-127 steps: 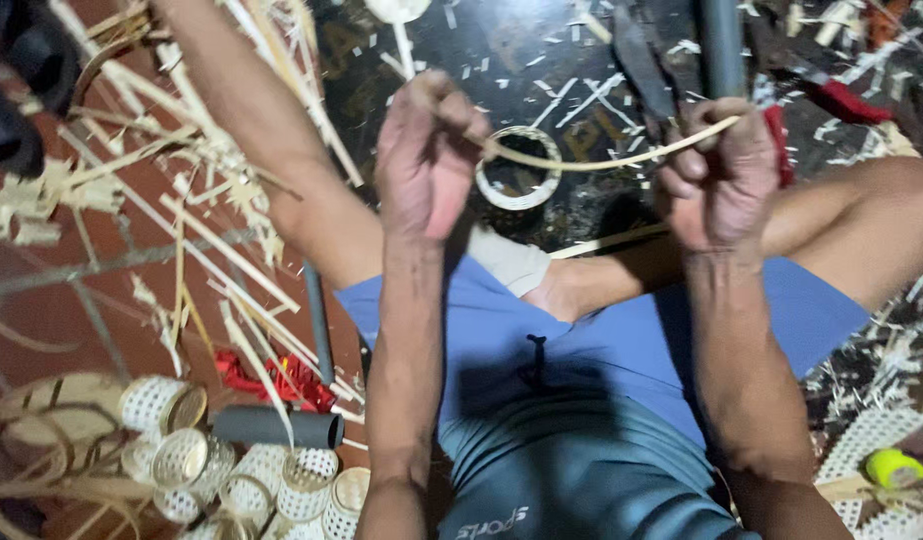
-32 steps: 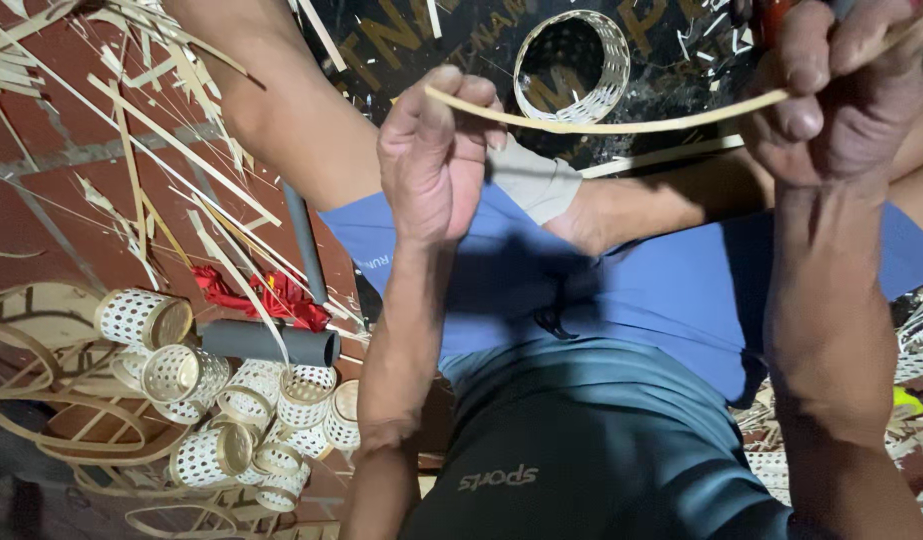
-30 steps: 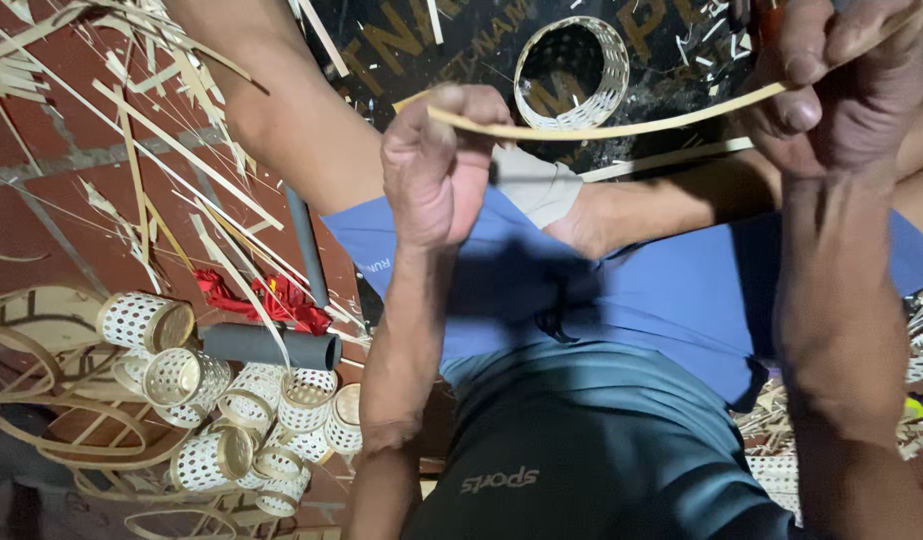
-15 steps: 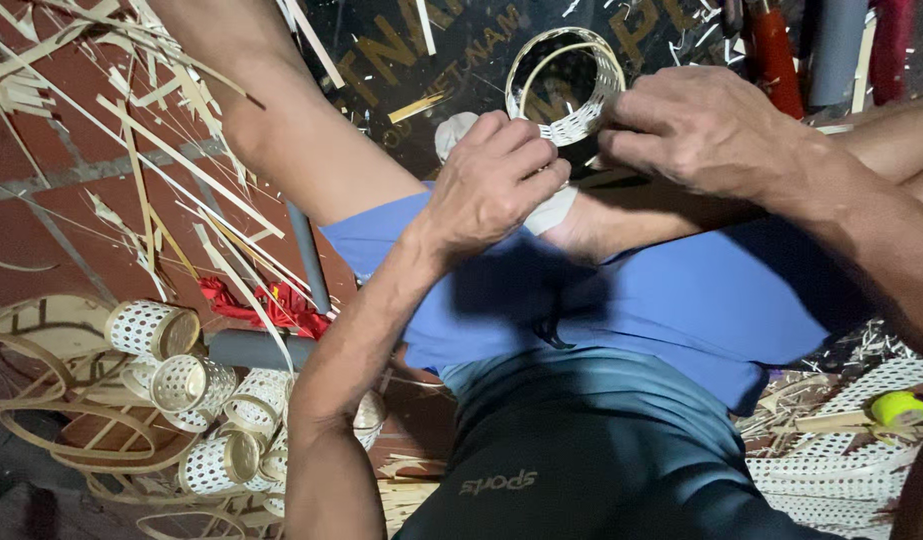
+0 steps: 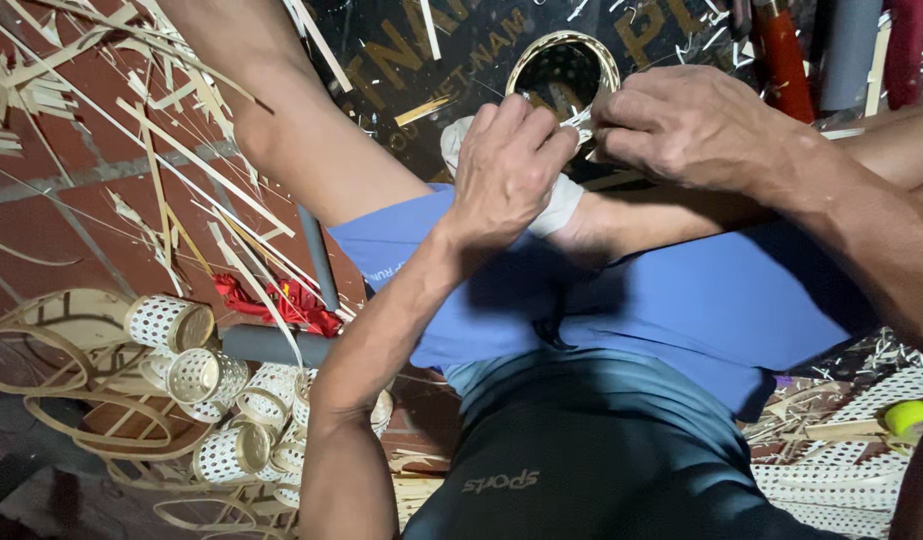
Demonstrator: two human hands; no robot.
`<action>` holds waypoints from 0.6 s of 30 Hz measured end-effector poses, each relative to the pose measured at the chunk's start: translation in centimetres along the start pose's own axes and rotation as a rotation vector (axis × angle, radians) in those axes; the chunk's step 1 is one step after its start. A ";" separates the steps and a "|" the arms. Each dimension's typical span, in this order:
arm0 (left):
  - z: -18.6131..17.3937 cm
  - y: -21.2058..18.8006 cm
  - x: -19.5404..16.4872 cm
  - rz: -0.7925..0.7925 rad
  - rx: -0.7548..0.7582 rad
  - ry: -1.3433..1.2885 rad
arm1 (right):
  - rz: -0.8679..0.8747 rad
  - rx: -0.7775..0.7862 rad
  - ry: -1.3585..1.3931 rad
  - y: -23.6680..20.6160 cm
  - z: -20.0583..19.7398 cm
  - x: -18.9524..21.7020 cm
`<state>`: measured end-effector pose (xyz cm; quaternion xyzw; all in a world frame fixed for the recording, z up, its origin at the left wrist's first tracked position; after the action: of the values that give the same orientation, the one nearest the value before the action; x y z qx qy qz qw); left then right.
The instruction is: The person sits on the floor assembling a woven bamboo basket. They fit a curved bamboo rim strip around the top of a perforated woven bamboo cylinder, press and tuck the strip into place by hand, and use pliers to crimp the rim before pressing a woven bamboo lid piece onto the basket.
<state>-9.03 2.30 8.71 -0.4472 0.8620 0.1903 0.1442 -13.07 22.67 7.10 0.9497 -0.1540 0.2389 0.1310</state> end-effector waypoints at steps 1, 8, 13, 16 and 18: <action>0.2 0.1 -0.1 -0.046 0.009 -0.002 | -0.005 0.016 -0.009 0.0 0.2 -0.1; 1.9 1.4 -0.5 -0.234 0.004 0.026 | -0.050 0.023 -0.039 0.3 0.6 -0.4; 2.9 2.2 1.0 -0.274 0.124 -0.004 | -0.090 0.051 -0.040 0.5 0.8 -0.6; 3.1 2.4 1.6 -0.233 0.187 0.018 | -0.096 0.059 -0.063 0.6 0.9 -0.6; 2.9 2.2 1.8 -0.212 0.174 -0.012 | -0.100 0.050 -0.084 0.7 0.8 -0.6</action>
<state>-11.62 3.48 5.85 -0.5205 0.8221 0.1013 0.2070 -13.47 21.90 6.21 0.9684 -0.1058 0.1960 0.1124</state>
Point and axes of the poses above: each hand's wrist, its own y-axis towards the middle knuckle, its own z-axis out of the palm, x = y × z, the point moved 3 cm from there along y, towards the middle knuckle, and after that the axes turned 7 degrees about y, right-handed, at the moved point
